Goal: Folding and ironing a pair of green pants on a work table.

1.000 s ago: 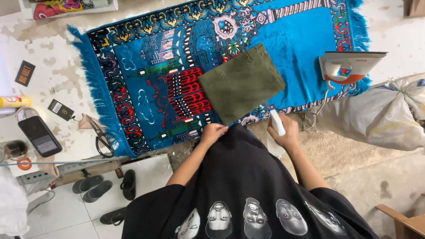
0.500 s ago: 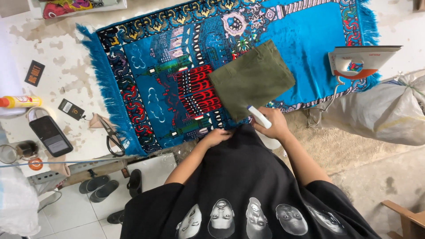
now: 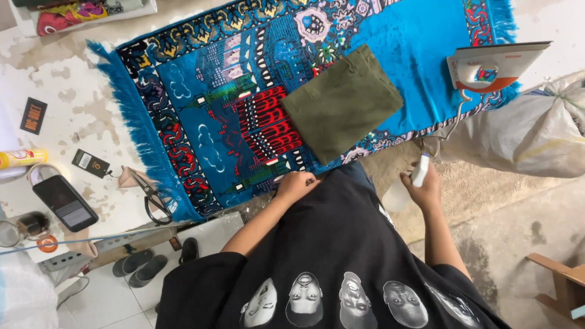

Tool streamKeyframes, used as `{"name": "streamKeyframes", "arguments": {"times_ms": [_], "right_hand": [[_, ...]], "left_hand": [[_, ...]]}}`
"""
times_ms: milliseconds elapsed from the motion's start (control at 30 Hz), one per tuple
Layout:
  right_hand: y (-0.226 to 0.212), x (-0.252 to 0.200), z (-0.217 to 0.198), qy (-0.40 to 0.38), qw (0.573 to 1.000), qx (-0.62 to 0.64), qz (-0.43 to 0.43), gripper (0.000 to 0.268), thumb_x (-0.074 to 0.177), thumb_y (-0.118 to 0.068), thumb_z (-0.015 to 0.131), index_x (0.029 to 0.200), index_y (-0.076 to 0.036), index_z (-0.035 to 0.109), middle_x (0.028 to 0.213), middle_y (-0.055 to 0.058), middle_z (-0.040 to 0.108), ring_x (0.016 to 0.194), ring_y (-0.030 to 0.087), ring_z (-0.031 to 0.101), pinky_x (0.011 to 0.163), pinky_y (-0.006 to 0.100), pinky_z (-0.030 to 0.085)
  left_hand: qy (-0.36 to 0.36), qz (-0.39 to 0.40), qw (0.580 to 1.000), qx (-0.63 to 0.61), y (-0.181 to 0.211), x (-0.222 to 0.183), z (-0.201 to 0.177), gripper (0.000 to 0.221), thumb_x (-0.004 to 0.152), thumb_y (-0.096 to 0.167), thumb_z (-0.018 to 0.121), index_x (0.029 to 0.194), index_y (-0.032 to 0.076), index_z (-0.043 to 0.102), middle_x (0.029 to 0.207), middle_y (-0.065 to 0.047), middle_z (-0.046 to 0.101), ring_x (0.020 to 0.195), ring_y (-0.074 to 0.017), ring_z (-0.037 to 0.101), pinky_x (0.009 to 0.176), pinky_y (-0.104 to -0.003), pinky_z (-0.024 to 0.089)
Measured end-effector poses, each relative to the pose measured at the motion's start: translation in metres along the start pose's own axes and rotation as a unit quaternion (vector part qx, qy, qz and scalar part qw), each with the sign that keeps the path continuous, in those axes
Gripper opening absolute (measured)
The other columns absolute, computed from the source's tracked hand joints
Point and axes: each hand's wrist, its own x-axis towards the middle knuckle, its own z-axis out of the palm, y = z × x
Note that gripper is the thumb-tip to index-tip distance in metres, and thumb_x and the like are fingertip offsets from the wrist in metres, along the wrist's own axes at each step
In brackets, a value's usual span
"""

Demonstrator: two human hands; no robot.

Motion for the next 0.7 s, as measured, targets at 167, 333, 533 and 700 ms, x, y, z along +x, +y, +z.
{"name": "streamKeyframes", "arguments": {"times_ms": [167,333,533,700], "right_hand": [[0.047,0.029,-0.046,0.145,0.977,0.154,0.006,0.038,0.095,-0.018,0.083,0.123,-0.011,0.058,0.095,0.006,0.061,0.088,0.020,0.060,0.080,0.033,0.048],[0.086,0.110,-0.102,0.299,0.951,0.078,0.009,0.043,0.101,-0.026,0.079,0.129,-0.006,0.052,0.117,0.021,0.064,0.105,0.038,0.066,0.090,0.046,0.051],[0.120,0.225,-0.171,0.381,0.920,0.039,-0.080,0.055,0.099,-0.012,0.085,0.134,0.005,0.047,0.131,0.025,0.064,0.118,0.046,0.064,0.095,0.050,0.053],[0.141,0.323,-0.199,0.315,0.932,0.038,-0.175,0.065,0.105,-0.004,0.085,0.144,0.006,0.035,0.132,0.025,0.053,0.122,0.041,0.057,0.106,0.044,0.047]], "left_hand": [[0.301,0.223,0.925,0.068,0.027,0.016,-0.004,0.013,0.091,0.036,0.062,0.095,0.025,0.067,0.076,0.002,0.062,0.077,-0.0203,0.067,0.072,-0.033,0.055],[0.308,0.259,0.905,0.141,0.106,0.061,-0.034,0.047,0.100,0.024,0.054,0.139,-0.002,0.057,0.121,-0.017,0.063,0.117,-0.0346,0.060,0.106,-0.047,0.047],[0.216,0.055,0.912,0.345,0.164,0.144,-0.014,0.078,0.104,0.074,0.040,0.165,0.041,0.004,0.169,-0.025,-0.002,0.155,-0.0512,0.008,0.116,-0.078,0.010],[0.175,0.035,0.899,0.399,0.204,0.182,0.007,0.083,0.099,0.076,0.021,0.166,0.028,0.007,0.172,-0.010,-0.002,0.159,-0.0279,-0.001,0.120,-0.073,0.005]]}}
